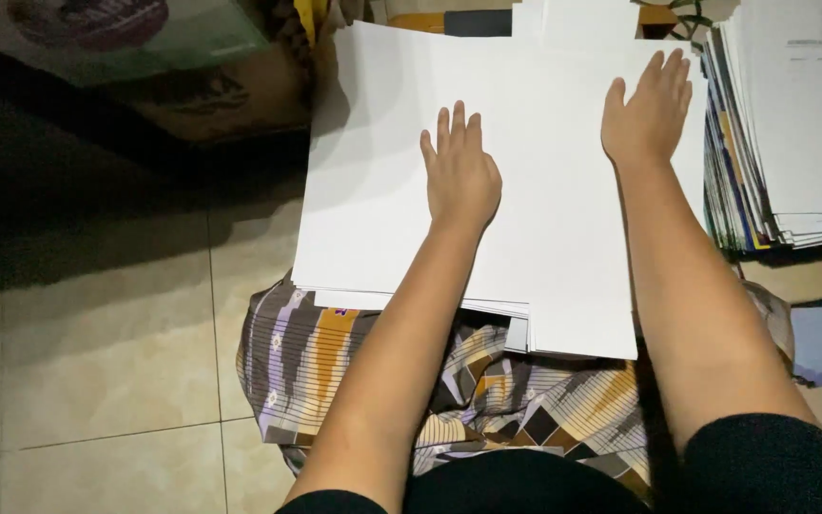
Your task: Manually folding and pressing cardstock templates to assemble folders.
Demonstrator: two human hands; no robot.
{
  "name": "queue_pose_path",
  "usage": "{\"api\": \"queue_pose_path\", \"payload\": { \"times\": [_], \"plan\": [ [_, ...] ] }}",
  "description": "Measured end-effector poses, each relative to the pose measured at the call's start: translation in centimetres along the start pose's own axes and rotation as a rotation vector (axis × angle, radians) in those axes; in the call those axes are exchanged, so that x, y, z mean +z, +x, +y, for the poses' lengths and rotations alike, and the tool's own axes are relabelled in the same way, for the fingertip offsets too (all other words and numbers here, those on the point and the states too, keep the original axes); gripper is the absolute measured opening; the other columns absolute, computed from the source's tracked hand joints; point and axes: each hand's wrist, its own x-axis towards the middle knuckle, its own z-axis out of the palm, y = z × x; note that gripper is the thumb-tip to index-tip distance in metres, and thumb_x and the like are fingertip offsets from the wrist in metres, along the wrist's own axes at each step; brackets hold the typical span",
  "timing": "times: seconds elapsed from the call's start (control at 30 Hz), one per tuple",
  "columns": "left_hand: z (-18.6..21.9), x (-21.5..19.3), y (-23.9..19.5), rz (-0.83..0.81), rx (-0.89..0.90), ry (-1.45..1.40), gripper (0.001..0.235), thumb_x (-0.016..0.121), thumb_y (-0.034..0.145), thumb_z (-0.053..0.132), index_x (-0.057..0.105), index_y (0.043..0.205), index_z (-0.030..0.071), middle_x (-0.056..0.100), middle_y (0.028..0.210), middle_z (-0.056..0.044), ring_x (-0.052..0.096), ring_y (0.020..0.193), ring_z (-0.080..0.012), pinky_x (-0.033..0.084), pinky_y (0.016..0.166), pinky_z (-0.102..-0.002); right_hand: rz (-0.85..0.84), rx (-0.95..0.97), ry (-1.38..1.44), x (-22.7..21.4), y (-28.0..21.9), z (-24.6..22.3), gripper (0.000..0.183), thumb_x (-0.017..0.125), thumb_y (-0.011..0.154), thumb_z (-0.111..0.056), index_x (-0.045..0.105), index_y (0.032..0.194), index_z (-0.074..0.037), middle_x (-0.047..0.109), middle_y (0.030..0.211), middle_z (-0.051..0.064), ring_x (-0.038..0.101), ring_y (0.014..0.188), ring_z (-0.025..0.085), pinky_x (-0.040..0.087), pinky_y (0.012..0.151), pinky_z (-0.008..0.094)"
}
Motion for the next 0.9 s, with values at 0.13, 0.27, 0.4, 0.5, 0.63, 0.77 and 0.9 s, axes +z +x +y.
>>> {"api": "queue_pose_path", "payload": {
  "times": [0.13,0.27,0.4,0.5,0.63,0.77,0.9],
  "plan": [
    [0.1,0.4,0.1,-0.051,-0.009,0.040,0.051,0.049,0.092,0.008,0.050,0.143,0.002,0.037,0.160,-0.017,0.023,0.152,-0.0318,0.015,0.124,-0.054,-0.007,0.022,-0.034,-1.7,-3.1,2.2,0.057,0.050,0.109,-0.021,0.037,0.153,0.013,0.031,0.160,0.029,0.025,0.149,0.036,0.019,0.120,0.045],
    [0.1,0.8,-1.6,-0.205,0.202,0.227,0.063,0.035,0.103,0.036,0.030,0.156,0.004,0.019,0.166,-0.020,0.007,0.154,-0.0355,0.007,0.122,-0.059,-0.003,0.038,-0.025,-1.9,-3.9,2.3,0.054,0.048,0.107,-0.018,0.040,0.150,0.013,0.035,0.158,0.029,0.030,0.147,0.036,0.024,0.119,0.043],
    [0.6,-1.4,-7.4,-0.313,0.379,0.152,0.069,0.032,0.102,0.045,0.030,0.155,0.000,0.020,0.167,-0.018,0.006,0.156,-0.0329,0.003,0.124,-0.057,0.062,-0.019,0.003,-1.1,-3.9,2.9,0.051,0.050,0.106,-0.017,0.047,0.147,0.012,0.040,0.156,0.027,0.034,0.145,0.035,0.029,0.117,0.042],
    [0.8,-1.1,-10.0,-0.257,0.380,0.078,0.068,0.037,0.101,0.044,0.035,0.154,0.002,0.025,0.166,-0.018,0.011,0.156,-0.0324,0.007,0.125,-0.056,0.028,-0.014,0.001,-1.6,-4.2,2.4,0.050,0.049,0.106,-0.015,0.046,0.147,0.013,0.039,0.156,0.029,0.033,0.145,0.036,0.029,0.117,0.043],
    [1.1,1.2,-5.2,-0.221,0.347,0.125,0.068,0.037,0.102,0.045,0.032,0.157,0.005,0.024,0.167,-0.014,0.012,0.156,-0.0305,0.006,0.125,-0.056,0.025,-0.062,0.008,-2.0,-3.9,2.0,0.049,0.051,0.107,-0.012,0.046,0.148,0.014,0.038,0.156,0.029,0.032,0.146,0.036,0.026,0.118,0.043],
    [2.5,3.1,2.6,-0.262,0.222,0.293,0.075,0.029,0.104,0.047,0.015,0.160,-0.001,0.014,0.169,-0.015,0.004,0.156,-0.0301,0.002,0.124,-0.055,-0.053,-0.002,-0.001,-2.5,-3.8,1.8,0.053,0.050,0.106,-0.016,0.041,0.151,0.011,0.033,0.159,0.027,0.028,0.148,0.034,0.025,0.120,0.042],
    [3.1,5.8,9.1,-0.208,0.158,0.317,0.077,0.028,0.104,0.049,0.016,0.159,-0.003,0.014,0.169,-0.018,0.001,0.154,-0.0301,0.000,0.123,-0.055,-0.047,0.026,0.017,-2.6,-3.8,1.5,0.054,0.052,0.103,-0.018,0.041,0.149,0.009,0.036,0.158,0.026,0.031,0.148,0.034,0.027,0.120,0.041]
  ]
}}
